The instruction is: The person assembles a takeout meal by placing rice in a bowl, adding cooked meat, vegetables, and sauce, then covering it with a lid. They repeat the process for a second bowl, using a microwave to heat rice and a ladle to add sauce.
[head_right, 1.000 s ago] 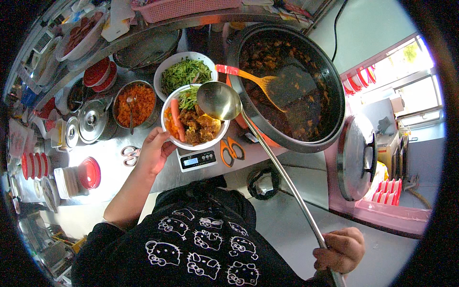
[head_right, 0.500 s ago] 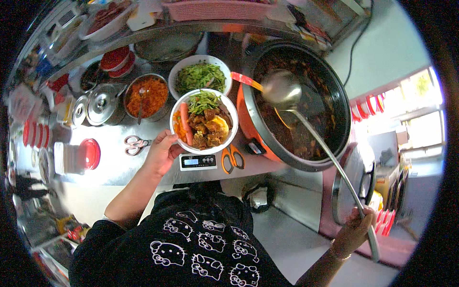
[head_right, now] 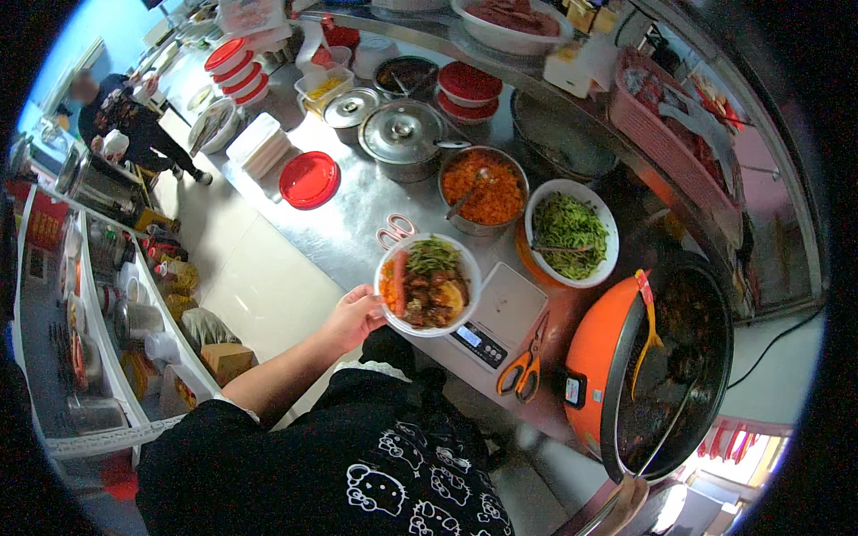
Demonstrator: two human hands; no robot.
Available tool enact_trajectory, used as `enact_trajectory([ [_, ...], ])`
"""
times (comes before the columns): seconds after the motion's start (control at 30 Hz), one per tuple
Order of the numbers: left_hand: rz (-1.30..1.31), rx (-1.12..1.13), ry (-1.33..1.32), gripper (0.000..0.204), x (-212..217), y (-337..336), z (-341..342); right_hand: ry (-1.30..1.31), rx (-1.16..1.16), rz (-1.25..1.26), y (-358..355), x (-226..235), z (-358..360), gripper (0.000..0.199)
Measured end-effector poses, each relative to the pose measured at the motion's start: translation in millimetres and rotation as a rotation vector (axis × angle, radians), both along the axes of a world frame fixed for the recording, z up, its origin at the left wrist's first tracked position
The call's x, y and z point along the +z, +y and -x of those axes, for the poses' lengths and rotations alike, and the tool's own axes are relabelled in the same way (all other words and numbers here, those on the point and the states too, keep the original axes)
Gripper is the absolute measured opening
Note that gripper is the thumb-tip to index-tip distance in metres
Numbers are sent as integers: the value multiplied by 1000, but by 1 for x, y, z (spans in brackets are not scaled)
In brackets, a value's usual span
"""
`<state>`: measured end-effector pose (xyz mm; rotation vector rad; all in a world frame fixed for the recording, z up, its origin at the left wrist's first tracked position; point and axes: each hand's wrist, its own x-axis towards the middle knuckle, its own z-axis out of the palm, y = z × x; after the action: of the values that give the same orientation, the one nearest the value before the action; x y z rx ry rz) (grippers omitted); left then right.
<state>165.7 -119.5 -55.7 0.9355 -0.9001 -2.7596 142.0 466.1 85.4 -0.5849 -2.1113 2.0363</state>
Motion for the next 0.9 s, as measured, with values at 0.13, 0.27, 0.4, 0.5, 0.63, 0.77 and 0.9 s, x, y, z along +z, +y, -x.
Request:
enact_trajectory([
  [0.13, 53, 114, -12, 9, -37, -52, -24, -86, 185, 67, -13, -7, 14, 31],
  [0.27, 88, 133, -29, 10, -67, -116, -32, 12, 2, -112, -32, -21, 29, 29],
  [0.4, 76, 80, -24, 8, -89, -182, -32, 135, -319, -454, -30, -57, 27, 28],
  [0.5, 6, 36, 37, 6, -101, -220, -25, 134, -574, -838, -34, -113, -11, 28],
  [0.63, 67, -29, -28, 6, -104, -259, -15, -164, -357, -24, -115, -198, -55, 25],
  [0.77, 385, -296, -163, 18, -96, -298, -12, -275, 140, 276, -293, -227, -49, 20],
  [0.9, 1659, -300, -262, 30, -92, -343, -15, -476, 294, 51, -468, -203, 0, 22],
])
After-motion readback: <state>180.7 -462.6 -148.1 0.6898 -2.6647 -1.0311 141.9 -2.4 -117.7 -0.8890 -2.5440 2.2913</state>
